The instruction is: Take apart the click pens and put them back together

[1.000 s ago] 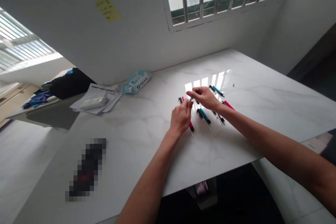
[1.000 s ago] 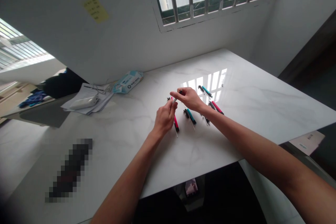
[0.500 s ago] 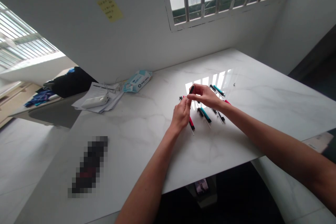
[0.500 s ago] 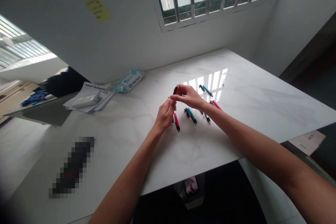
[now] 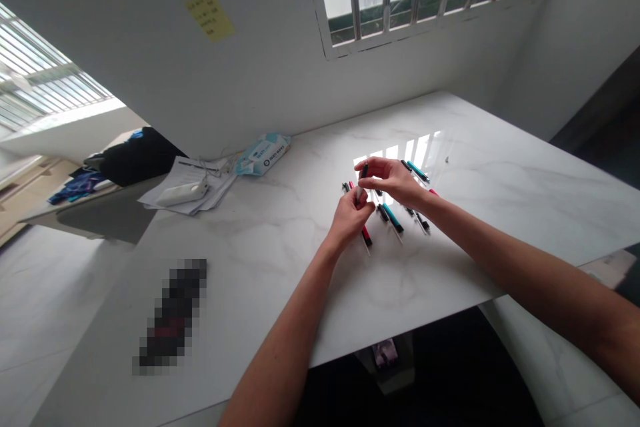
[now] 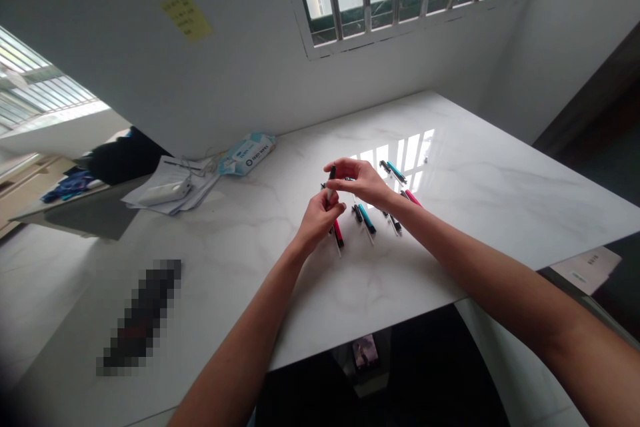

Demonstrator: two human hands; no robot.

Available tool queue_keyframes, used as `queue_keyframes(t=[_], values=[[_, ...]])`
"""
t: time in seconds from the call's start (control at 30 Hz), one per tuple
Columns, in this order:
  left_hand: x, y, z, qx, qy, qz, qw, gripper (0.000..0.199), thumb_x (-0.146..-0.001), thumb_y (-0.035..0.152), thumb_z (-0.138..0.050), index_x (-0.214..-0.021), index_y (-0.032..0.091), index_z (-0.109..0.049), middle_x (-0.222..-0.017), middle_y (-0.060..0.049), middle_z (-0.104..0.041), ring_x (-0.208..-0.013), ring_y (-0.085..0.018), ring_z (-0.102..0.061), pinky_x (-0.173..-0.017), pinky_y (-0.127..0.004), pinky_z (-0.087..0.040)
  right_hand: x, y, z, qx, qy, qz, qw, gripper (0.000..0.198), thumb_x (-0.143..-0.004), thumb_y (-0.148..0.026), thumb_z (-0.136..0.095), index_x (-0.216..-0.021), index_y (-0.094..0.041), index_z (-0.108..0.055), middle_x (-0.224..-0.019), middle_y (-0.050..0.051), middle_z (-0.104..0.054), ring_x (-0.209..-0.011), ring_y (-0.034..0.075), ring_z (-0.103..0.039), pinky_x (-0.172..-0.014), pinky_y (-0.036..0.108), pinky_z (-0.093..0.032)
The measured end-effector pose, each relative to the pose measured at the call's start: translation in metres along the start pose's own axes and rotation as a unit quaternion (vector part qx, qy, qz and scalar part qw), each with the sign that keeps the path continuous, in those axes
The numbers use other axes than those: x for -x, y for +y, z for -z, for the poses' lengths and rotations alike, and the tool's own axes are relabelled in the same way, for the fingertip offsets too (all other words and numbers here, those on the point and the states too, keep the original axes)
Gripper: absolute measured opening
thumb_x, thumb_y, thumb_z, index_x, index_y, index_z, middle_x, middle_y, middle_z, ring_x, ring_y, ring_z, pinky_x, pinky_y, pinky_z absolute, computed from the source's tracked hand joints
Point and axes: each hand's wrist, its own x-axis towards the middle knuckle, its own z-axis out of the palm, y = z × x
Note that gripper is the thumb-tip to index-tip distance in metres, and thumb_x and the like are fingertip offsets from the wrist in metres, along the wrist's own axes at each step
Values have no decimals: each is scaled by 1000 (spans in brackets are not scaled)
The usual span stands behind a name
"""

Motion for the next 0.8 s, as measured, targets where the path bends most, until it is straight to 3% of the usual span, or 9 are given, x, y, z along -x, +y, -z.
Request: queue_keyframes(t=[0.2,0.37,0.8], values=[[1,0,0,7,22,15,1000,34,-73,21,-63,-71,23,-29,-68,6,-29,-63,-11,-26,-60,-27,-26,0,0,-3,-54,-35,-18,998,45,-78,-38,-87,-116,-24,-69,-109,6,-76,-89,20,-72,-87,39,-59],[1,6,1,1,45,-12,999,32,-74,20,-60,-69,23,-29,-67,5,-28,-63,-11,-25,-59,-28,-24,3,-9,-9,-4,-16,15,1000,33,-77,-41,-89,-97,-21,-71,-95,4,-72,-92,21,-70,-87,36,-57],[3,8,-2,10,27,-29,999,34,-73,18,-61,-68,23,-28,-64,6,-28,-61,-11,-25,-58,-28,-24,6,-19,-11,2,33,31,999,35,-81,-49,-88,-102,-23,-76,-93,3,-73,-85,20,-69,-86,38,-59]])
